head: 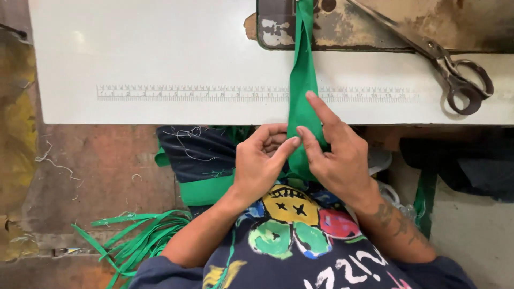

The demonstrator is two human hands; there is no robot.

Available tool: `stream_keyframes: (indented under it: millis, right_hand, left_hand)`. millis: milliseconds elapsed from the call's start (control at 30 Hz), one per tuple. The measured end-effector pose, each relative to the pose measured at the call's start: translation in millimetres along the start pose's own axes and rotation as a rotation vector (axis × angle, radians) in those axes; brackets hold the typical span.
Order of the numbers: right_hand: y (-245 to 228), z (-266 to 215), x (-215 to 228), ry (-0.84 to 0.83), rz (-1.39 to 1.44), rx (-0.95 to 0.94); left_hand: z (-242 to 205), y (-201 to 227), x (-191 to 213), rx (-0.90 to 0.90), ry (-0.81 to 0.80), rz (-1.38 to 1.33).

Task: Folding and aligning green fabric straps on a sewing machine table to prepare them for sewing.

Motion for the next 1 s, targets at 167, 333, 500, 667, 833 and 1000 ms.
stream_keyframes:
  millis: [167,333,500,667,833,1000]
  right_hand:
    - [10.8,-5.6,-7.3,-0.190,-0.262,0.088]
    - [15.3,-1.2,-12.2,-0.360,-0.349,-0.043]
    - [14.9,-5.0,-16.7,-0.277,-0.338,-0.038]
    - [15.2,-6.7,-18.9,-0.246,-0.479,0.075]
    - [-35.2,-11.3,25.2,-0.315,-0.415,0.361]
    - [-12.4,8.2,48.6,-0.132,-0.276,0.598]
  left_hand:
    - [-15.4,-2.5,-10.2,-0.830,0.196,0.524]
    - [-15.4,3.9,-13.9,-0.939,0.178,0.919]
    - [-3.5,4.4,-2.9,-0.945,0.216,1.039]
    - [56.9,30.7,25.8,-1.032,-0.055,0.841]
    - [104.5,33.3,39.7,-1.077,-0.498,1.244]
    - [111.1,32.1,42.7,-1.178,-0.548,1.180]
Point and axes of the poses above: each hand's wrist, its own z-axis towards the middle knuckle, its own x-axis out of the back of the hand, y = z × x, the point moved 2 cm from there along z, towards the middle knuckle, and after that the axes turned 2 degrees about y, right-handed, at the moved point
